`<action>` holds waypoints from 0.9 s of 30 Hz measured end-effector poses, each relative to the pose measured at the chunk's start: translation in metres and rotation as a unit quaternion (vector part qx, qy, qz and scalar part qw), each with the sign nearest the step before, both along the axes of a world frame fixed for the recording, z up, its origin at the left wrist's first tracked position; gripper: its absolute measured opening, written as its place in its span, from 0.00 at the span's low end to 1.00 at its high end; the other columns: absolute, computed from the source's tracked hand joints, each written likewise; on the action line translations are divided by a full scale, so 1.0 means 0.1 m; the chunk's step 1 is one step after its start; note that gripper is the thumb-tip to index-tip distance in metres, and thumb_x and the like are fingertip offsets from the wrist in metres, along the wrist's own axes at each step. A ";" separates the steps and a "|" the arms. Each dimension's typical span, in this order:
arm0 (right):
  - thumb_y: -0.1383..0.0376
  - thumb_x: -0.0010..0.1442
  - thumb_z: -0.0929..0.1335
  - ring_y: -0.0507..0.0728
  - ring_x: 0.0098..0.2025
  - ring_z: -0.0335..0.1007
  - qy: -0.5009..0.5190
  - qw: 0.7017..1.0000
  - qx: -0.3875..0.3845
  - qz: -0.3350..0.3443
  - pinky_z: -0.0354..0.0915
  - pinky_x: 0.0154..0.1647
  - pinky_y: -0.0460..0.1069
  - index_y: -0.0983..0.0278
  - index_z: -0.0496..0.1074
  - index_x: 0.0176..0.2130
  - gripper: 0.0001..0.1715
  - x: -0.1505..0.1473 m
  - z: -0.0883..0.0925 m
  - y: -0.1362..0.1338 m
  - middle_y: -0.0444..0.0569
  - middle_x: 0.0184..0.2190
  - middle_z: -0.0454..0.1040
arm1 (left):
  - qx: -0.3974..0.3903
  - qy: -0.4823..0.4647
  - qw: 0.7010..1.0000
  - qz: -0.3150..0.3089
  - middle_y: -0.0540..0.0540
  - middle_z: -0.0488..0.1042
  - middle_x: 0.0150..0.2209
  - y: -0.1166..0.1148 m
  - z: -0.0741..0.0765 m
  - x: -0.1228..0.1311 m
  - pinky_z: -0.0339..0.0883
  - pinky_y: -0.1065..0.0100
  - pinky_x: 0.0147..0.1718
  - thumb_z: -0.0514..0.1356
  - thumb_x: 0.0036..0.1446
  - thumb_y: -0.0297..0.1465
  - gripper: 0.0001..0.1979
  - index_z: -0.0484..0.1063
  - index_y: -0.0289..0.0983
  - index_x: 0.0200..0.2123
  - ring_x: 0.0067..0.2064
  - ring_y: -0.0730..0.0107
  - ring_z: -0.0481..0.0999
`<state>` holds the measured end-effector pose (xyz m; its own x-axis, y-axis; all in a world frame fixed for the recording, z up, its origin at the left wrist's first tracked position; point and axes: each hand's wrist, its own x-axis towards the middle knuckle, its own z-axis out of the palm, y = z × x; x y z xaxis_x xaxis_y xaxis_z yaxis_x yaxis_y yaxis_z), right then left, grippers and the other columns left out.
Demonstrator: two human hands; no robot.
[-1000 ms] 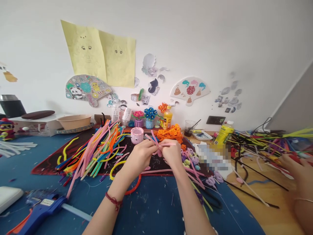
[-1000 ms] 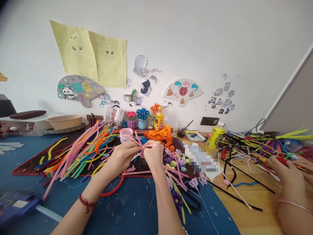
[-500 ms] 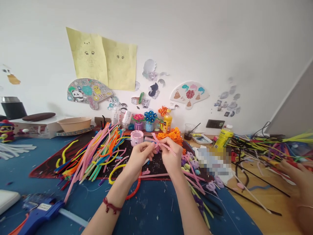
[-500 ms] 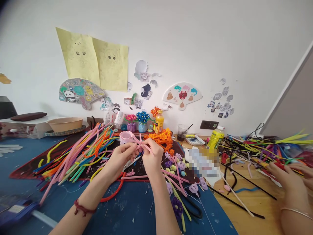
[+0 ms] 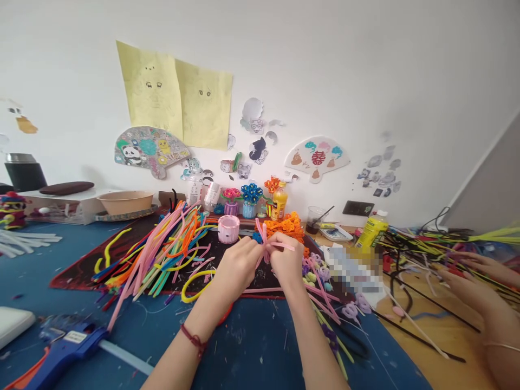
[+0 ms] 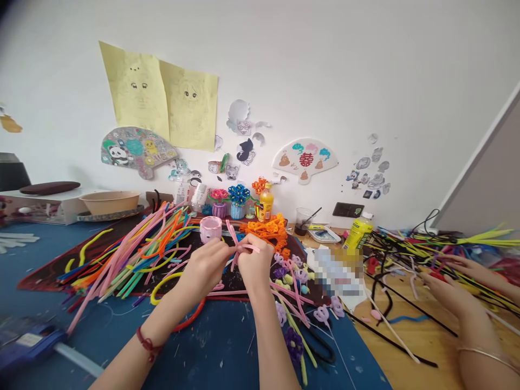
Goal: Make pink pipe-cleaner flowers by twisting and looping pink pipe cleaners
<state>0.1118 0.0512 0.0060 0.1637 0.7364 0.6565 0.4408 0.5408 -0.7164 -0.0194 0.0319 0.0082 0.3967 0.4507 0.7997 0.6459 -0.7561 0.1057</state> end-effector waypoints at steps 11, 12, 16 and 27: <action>0.71 0.51 0.65 0.53 0.20 0.65 -0.010 0.994 0.104 -0.021 0.58 0.24 0.45 0.63 0.68 0.21 0.09 0.02 0.05 -0.02 0.42 0.17 0.70 | -0.314 -0.312 0.895 -0.053 0.47 0.72 0.22 0.09 0.02 0.02 0.58 0.72 0.21 0.56 0.59 0.44 0.20 0.72 0.33 0.25 0.21 0.75 0.65; 0.71 0.52 0.65 0.53 0.21 0.66 -0.014 0.992 0.126 -0.023 0.59 0.24 0.45 0.63 0.68 0.22 0.09 0.01 0.05 -0.03 0.42 0.17 0.71 | -0.377 -0.372 0.842 -0.098 0.47 0.71 0.21 0.10 0.02 0.03 0.58 0.73 0.20 0.56 0.58 0.45 0.22 0.72 0.33 0.24 0.20 0.76 0.65; 0.73 0.55 0.64 0.54 0.24 0.70 -0.032 0.981 0.189 -0.008 0.63 0.27 0.46 0.62 0.70 0.25 0.10 -0.01 0.03 -0.03 0.45 0.21 0.75 | -0.509 -0.490 0.672 -0.222 0.47 0.71 0.25 0.09 0.03 0.04 0.60 0.77 0.23 0.65 0.50 0.39 0.14 0.75 0.31 0.29 0.23 0.79 0.66; 0.71 0.47 0.65 0.52 0.18 0.61 0.023 0.999 0.034 0.011 0.56 0.22 0.46 0.63 0.66 0.17 0.10 0.00 -0.01 0.00 0.41 0.13 0.67 | -0.390 -0.417 0.803 -0.168 0.49 0.70 0.25 0.06 0.02 0.06 0.56 0.73 0.27 0.65 0.51 0.32 0.08 0.74 0.33 0.27 0.26 0.76 0.63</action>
<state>0.1119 0.0511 0.0047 0.1797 0.6940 0.6971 0.3957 0.5978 -0.6972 -0.0130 0.0378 0.0100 0.0741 0.9232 0.3770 -0.1230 -0.3667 0.9222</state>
